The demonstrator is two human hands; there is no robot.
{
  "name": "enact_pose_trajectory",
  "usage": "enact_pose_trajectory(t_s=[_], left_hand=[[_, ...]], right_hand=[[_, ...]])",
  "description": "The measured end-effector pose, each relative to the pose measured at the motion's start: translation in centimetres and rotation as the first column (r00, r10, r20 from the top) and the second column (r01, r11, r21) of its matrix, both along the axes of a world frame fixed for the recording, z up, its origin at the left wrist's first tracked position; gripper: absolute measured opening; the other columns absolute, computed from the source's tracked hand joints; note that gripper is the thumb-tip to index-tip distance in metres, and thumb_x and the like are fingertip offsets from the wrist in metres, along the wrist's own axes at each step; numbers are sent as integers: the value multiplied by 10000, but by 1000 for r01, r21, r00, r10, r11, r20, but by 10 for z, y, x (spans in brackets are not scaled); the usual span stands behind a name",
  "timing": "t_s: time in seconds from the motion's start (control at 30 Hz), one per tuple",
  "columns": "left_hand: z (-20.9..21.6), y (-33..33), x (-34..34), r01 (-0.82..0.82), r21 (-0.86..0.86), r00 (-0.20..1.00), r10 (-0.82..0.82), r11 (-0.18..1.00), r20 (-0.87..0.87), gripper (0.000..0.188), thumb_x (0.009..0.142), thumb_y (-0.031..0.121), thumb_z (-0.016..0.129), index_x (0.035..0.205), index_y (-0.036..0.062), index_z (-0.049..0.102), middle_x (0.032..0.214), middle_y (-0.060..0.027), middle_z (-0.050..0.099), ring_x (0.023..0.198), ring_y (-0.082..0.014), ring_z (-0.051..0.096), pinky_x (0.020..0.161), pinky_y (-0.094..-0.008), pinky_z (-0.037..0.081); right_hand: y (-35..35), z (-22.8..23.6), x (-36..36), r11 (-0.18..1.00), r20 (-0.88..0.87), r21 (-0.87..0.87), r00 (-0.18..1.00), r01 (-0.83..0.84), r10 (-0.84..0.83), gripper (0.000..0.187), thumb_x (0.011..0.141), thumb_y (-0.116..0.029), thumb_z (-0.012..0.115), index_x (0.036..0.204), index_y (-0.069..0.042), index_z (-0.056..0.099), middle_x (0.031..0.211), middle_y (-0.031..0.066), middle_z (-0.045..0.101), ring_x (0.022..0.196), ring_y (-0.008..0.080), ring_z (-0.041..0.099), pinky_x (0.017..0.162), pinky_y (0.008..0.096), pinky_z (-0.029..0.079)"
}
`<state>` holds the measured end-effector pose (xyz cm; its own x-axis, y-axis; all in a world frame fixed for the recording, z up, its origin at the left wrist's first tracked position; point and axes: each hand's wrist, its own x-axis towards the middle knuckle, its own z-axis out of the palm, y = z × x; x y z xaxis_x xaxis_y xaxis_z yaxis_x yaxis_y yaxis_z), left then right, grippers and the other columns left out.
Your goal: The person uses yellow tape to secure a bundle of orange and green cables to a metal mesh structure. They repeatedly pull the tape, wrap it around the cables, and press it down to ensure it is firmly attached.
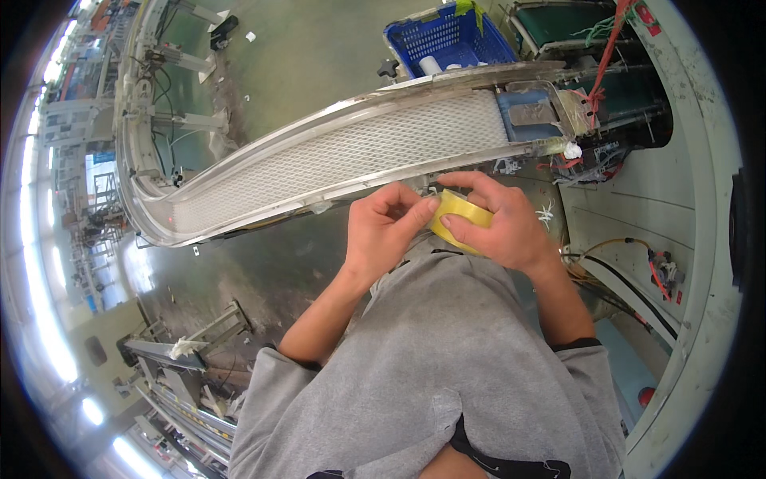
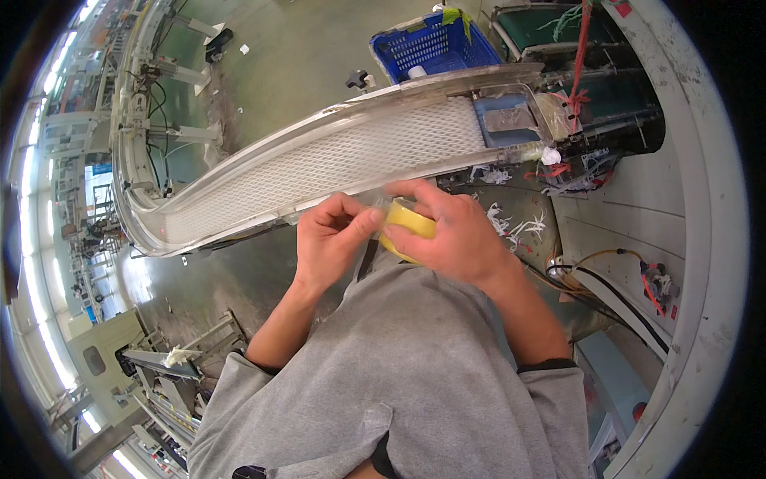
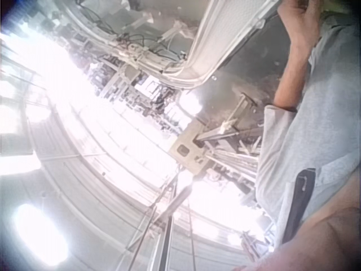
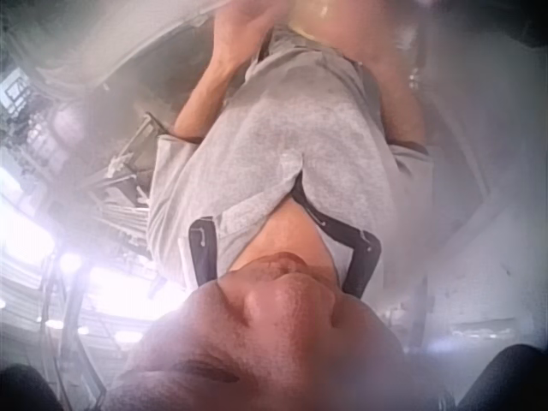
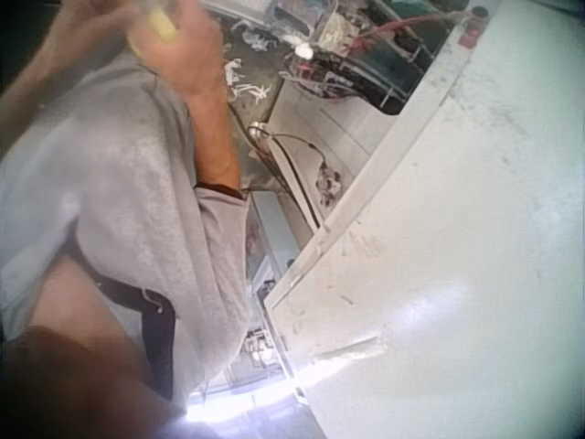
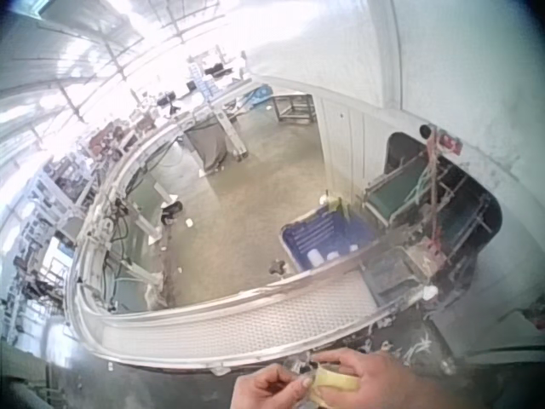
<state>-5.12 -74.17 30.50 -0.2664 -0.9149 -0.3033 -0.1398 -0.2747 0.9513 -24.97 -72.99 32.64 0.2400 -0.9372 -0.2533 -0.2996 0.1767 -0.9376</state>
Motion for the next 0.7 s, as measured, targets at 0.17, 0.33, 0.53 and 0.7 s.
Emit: enact_pose_trajectory(t_s=[0.17, 0.33, 0.53, 0.7], left_hand=[[-11, 1, -1, -95, -248, 994, 107, 964, 36, 169, 920, 118, 629, 800, 10, 577, 742, -6, 614, 686, -45, 514, 616, -202, 428], [-4, -3, -1, -91, -489, 985, 152, 867, 86, 198, 920, 142, 628, 789, 17, 548, 662, 25, 548, 600, -43, 478, 541, -205, 415], [19, -41, 85, -309, -550, 901, 423, 776, 92, 212, 949, 161, 585, 781, 41, 536, 656, 21, 513, 595, -46, 462, 544, -202, 402], [39, -53, 223, -316, -677, 713, 637, 665, 293, 274, 955, 221, 583, 734, 70, 523, 652, 22, 511, 574, -45, 445, 524, -200, 390]], right_hand=[[11, -4, 6, 998, 165, 30, 984, 55, -60, 613, 740, -158, 790, 1271, -25, 514, 828, 83, 700, 742, 70, 621, 665, 218, 489], [12, 1, -6, 998, 286, -62, 958, 9, 9, 698, 681, -105, 820, 1295, -18, 498, 814, 55, 692, 734, 53, 606, 651, 205, 474], [19, 11, -48, 997, 71, 61, 996, -55, 51, 739, 612, -109, 830, 1280, -29, 523, 611, 4, 601, 545, 22, 475, 506, 190, 340], [18, 27, -83, 971, -88, 211, 987, -117, 138, 677, 592, -165, 844, 1210, -66, 586, 702, 93, 691, 604, 89, 635, 567, 218, 465]])
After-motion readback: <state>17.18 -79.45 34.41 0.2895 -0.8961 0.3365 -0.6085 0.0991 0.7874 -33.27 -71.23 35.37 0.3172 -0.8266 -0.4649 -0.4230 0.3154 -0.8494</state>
